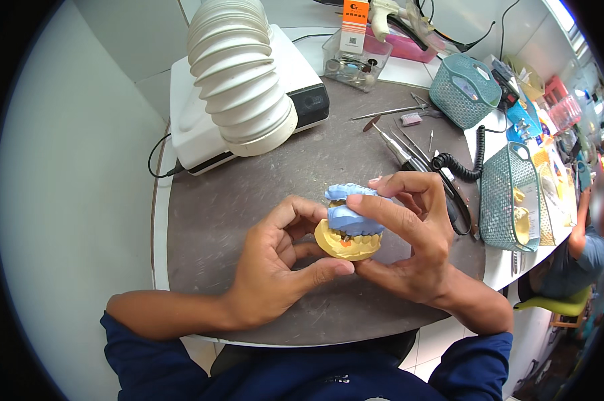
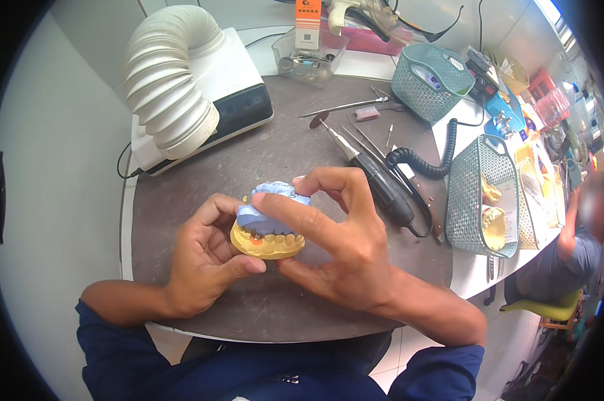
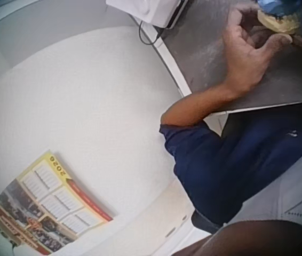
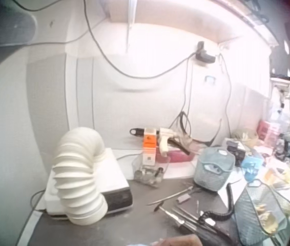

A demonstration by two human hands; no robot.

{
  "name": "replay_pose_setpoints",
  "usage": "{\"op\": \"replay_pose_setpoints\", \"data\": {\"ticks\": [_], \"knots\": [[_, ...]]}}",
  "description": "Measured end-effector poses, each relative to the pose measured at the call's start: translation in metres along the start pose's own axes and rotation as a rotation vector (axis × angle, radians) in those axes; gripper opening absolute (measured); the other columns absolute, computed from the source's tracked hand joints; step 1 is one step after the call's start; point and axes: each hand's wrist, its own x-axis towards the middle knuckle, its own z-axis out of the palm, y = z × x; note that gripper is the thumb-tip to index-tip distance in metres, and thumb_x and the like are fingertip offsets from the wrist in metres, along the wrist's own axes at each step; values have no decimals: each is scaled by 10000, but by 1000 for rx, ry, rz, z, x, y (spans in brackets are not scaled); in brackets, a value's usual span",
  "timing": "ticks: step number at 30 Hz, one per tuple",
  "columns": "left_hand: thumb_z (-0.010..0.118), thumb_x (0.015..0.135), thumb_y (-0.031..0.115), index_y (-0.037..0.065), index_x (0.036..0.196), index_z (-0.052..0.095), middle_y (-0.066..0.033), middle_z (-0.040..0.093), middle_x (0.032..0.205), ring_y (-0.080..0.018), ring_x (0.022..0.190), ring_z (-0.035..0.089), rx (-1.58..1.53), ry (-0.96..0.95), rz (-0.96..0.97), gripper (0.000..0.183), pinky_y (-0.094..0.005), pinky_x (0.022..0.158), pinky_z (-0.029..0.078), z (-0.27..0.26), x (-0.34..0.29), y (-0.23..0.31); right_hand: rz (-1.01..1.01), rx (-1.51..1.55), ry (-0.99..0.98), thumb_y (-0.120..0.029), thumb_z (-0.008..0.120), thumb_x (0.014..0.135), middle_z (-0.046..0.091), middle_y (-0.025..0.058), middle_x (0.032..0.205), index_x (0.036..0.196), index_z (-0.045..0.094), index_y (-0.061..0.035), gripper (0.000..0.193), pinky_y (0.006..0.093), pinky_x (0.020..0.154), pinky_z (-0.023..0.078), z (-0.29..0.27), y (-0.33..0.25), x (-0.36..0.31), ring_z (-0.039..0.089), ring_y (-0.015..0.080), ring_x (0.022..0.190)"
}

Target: The person uses a rotary grinding tool to trim and smooth the edges of a yellow dental mold. They repeatedly separate the mold from a blue counterpart to inspect the fit and then resume grinding specific areas of the yellow mold.

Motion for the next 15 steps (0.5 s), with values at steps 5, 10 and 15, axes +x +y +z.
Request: {"op": "replay_pose_setpoints", "data": {"ticks": [5,10,15], "knots": [[741,861,-9,10,1209,502,-96,546,1196,-183,1179,565,6,10,62,423,-345,998,525,2,1,-2,-10,-27,-29,-57,824,634,543,144,1158,1246,674,-146,637,388,900,525,-1,1,-1,583,281,1047],[698,885,-35,-1,1229,492,-116,522,1269,-189,1198,553,-13,62,-23,402,-328,1022,496,0,5,3,-39,86,-135,-75,748,804,616,167,1216,1203,660,-66,409,426,931,501,-11,4,14,588,344,1135],[644,886,-87,-9,1221,458,-164,423,1397,-204,1209,552,32,108,85,391,-321,1024,498,-2,7,-1,64,-54,60,-43,693,843,662,141,1099,1134,660,-37,294,419,915,495,-17,20,12,612,342,1052]]}}
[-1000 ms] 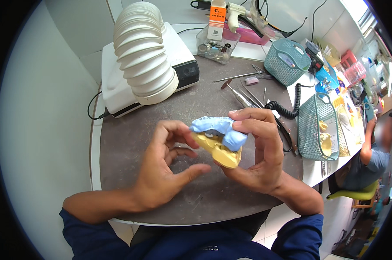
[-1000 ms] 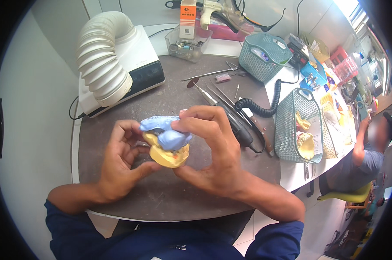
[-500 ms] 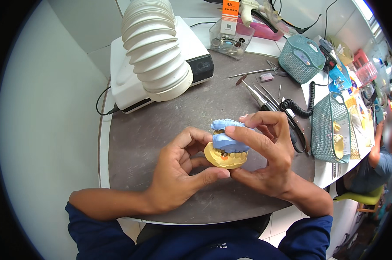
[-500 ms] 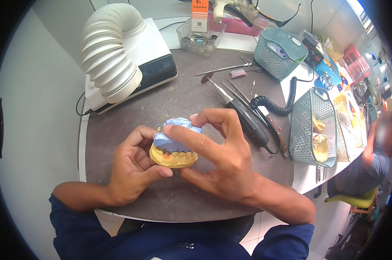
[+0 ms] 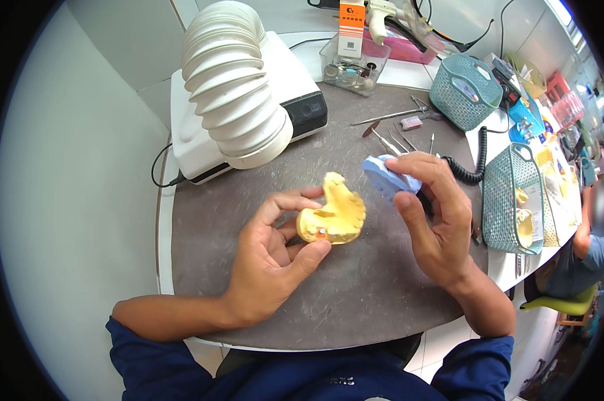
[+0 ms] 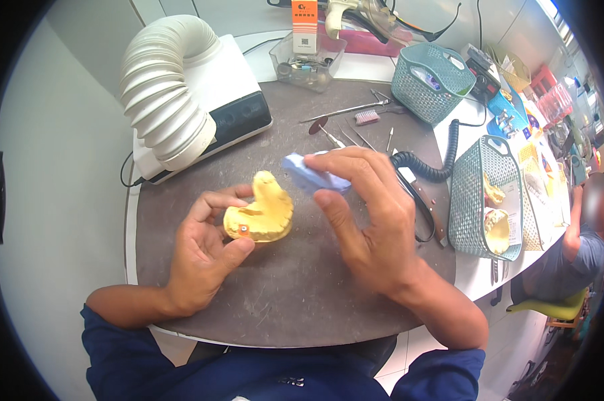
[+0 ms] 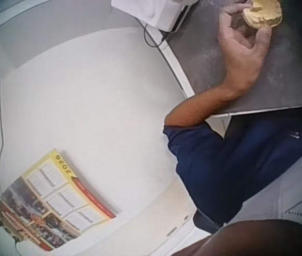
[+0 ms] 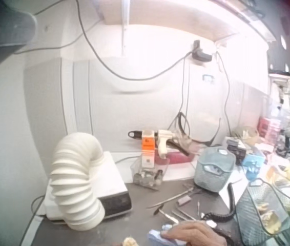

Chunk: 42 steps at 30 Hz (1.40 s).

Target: The person uses a rotary grinding tool to trim and smooth the edges of a yellow dental mold. They repeatedly separate the mold from a blue counterpart to inspect the fit and then resume grinding specific areas of the yellow mold.

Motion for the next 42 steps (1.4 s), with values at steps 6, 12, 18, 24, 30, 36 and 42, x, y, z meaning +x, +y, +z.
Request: {"op": "replay_pose_setpoints", "data": {"ticks": [6,12,18,24,30,36,42], "knots": [[652,857,-99,5,1147,420,-246,289,1513,-223,1229,556,-27,-46,92,386,-314,981,548,-7,5,0,-104,-317,-275,-72,732,789,626,118,1048,1077,667,-63,295,419,867,488,2,8,-4,581,317,1059],[648,868,-90,4,1140,415,-272,254,1536,-246,1207,589,-67,-99,85,370,-334,997,547,-5,4,2,19,-528,-109,-101,701,845,623,116,1020,1100,662,-48,263,405,814,495,-5,24,7,604,300,970],[669,895,-46,1,1151,428,-261,258,1552,-254,1226,578,-206,-175,-121,355,-325,1002,542,-7,6,1,236,-483,-181,-135,632,922,604,167,990,1178,609,-17,282,435,792,491,-9,31,11,616,358,895],[705,862,-57,16,1134,456,-246,245,1551,-260,1268,545,-166,-221,9,376,-336,999,551,-7,7,-4,253,-386,-78,-56,547,939,595,185,906,1152,563,17,226,444,766,475,-13,15,10,617,367,886],[726,826,-88,45,1116,490,-220,204,1571,-284,1286,532,-78,-315,111,397,-362,990,566,-8,7,2,72,-174,-193,-284,744,842,537,108,598,918,578,-27,315,380,502,434,-22,-5,-2,560,310,497],[718,830,-88,52,1120,503,-233,171,1586,-326,1360,447,-81,-373,202,387,-380,996,566,-6,7,1,-134,-208,-280,-603,871,583,448,33,485,621,512,-81,634,318,392,340,-16,-16,-5,479,198,385],[798,771,-53,105,1143,546,-274,177,1570,-376,1366,442,8,-400,266,476,-426,1070,484,-7,8,-2,-188,-245,-261,-478,865,634,434,33,506,605,465,-86,562,321,404,348,-10,-12,-10,471,198,411]]}}
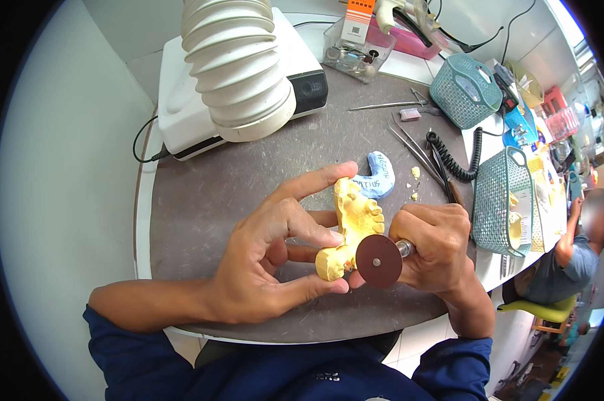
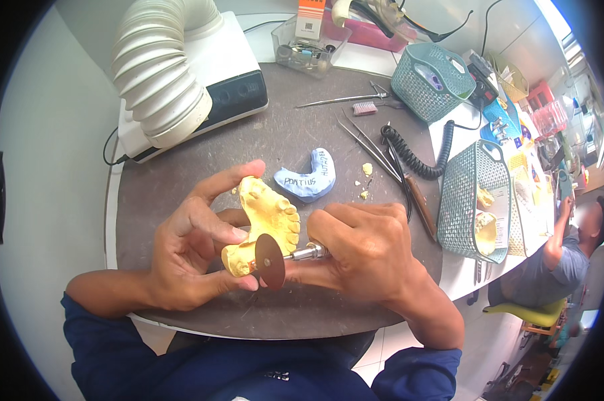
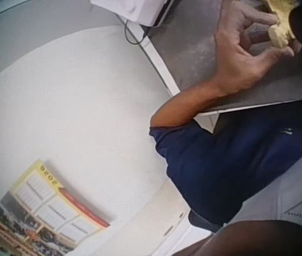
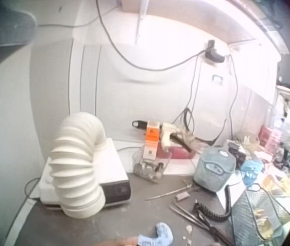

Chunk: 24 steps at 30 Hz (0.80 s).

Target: The person uses a rotary grinding tool to trim and smooth the edges of a yellow dental mold. They repeatedly separate the mold from a blue counterpart to inspect the fit and then resume grinding specific areas of the yellow mold.

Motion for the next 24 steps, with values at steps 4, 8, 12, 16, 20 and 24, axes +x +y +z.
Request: {"op": "replay_pose_setpoints", "data": {"ticks": [4,8,12,16,20,24], "knots": [[799,764,-64,106,1139,553,-271,182,1567,-398,1371,429,-4,4,14,479,-432,1067,486,-1,-1,-1,-23,-35,-29,-459,851,648,439,32,522,612,465,-86,538,320,405,351,-2,0,1,477,196,420],[800,758,-71,106,1140,555,-270,183,1565,-406,1369,429,28,-7,24,487,-436,1065,491,-1,0,1,-38,-35,-22,-464,844,646,440,30,520,613,471,-86,532,318,405,354,0,1,0,479,191,419],[800,759,-67,110,1155,557,-267,182,1564,-391,1357,448,7,-2,5,497,-427,1058,501,-2,-1,2,-41,-24,-20,-459,842,652,444,31,516,606,481,-85,521,315,405,359,0,0,0,482,189,417],[805,758,-59,115,1171,558,-262,195,1557,-365,1341,473,32,3,7,511,-405,1046,516,-1,-2,2,-36,-27,-24,-461,836,661,446,31,512,598,484,-85,519,314,404,365,0,0,0,486,190,416],[811,755,-50,117,1173,561,-259,204,1552,-354,1338,478,40,4,11,515,-396,1037,527,-1,-2,2,-36,-18,-32,-466,831,667,450,33,511,597,486,-86,518,316,406,372,0,0,1,492,192,415],[813,754,-46,121,1171,565,-257,205,1551,-351,1344,471,46,6,14,514,-398,1040,526,-1,-1,2,-30,-21,-27,-469,827,674,460,36,513,597,488,-87,517,319,409,379,0,-1,1,500,196,418]]}}
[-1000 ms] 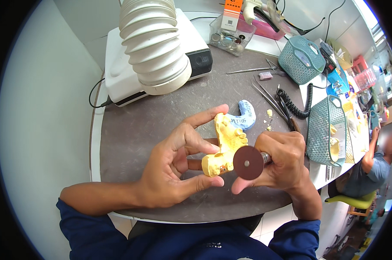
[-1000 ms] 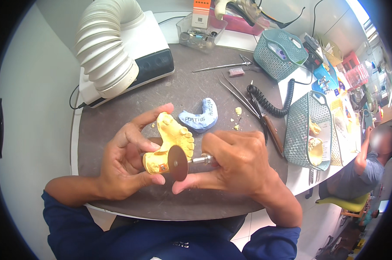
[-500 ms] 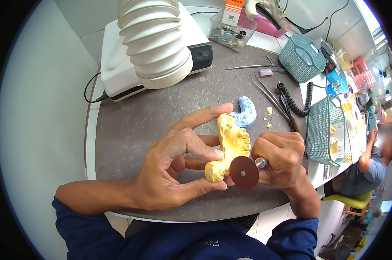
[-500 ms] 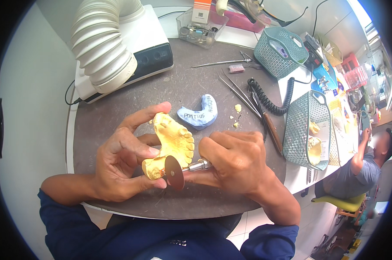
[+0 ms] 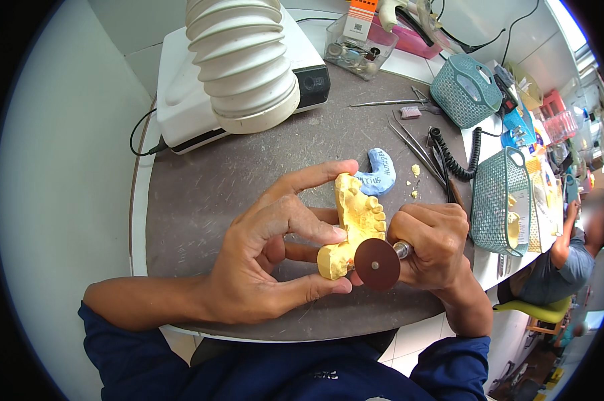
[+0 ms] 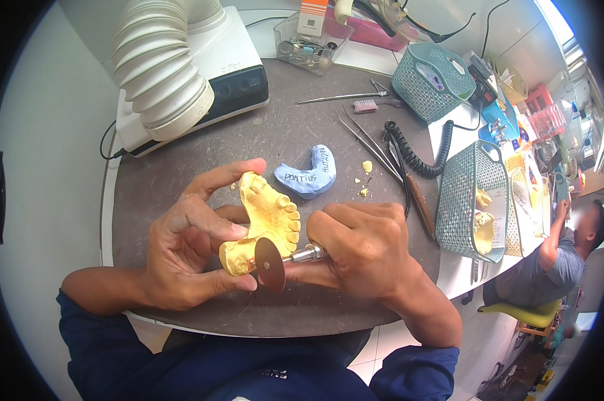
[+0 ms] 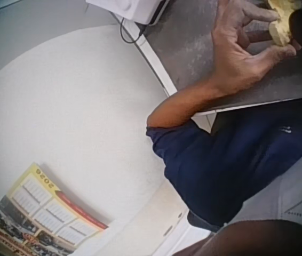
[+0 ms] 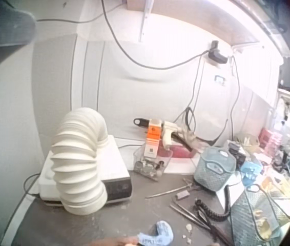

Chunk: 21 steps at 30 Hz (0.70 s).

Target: The person uses a rotary grinding tool to trim and smooth the edges of a yellow dental mold. They repeatedly separate the mold from a blue counterpart to inspect the fit and then resume grinding specific areas of the yellow mold.

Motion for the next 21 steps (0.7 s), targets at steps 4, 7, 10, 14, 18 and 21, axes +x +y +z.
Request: {"op": "replay_pose_setpoints", "data": {"ticks": [4,7,10,14,18,21], "knots": [[815,752,-46,125,1171,566,-257,211,1548,-348,1352,461,-8,1,-4,517,-403,1045,522,0,0,1,2,9,1,-467,827,678,469,37,514,598,495,-86,512,319,411,381,0,0,1,506,198,419],[817,750,-44,127,1166,568,-258,220,1544,-352,1388,409,-9,5,-10,514,-413,1056,513,0,0,1,0,20,1,-465,830,675,473,37,513,601,506,-86,505,318,411,381,0,0,1,507,199,418],[819,749,-42,128,1146,570,-259,233,1538,-355,1424,348,-1,18,-16,499,-424,1067,503,1,0,2,4,25,-3,-464,837,666,475,36,514,603,512,-84,504,313,412,381,0,0,0,508,199,418],[821,744,-46,123,1119,570,-262,245,1531,-355,1436,326,-1,34,-34,482,-432,1073,498,2,-1,3,2,21,-11,-467,849,645,473,37,511,607,514,-80,513,304,411,380,0,-1,2,510,198,419],[819,742,-54,114,1113,562,-261,248,1529,-357,1433,332,-34,16,-49,481,-439,1073,501,1,1,3,-13,11,-25,-463,854,638,481,43,520,619,511,-76,517,304,409,380,-1,1,1,515,202,422],[814,741,-64,108,1103,558,-256,245,1530,-357,1429,337,-72,27,-97,475,-437,1070,506,2,0,5,-9,23,3,-457,855,638,485,45,527,625,507,-76,517,310,407,375,1,0,1,512,203,423]]}}
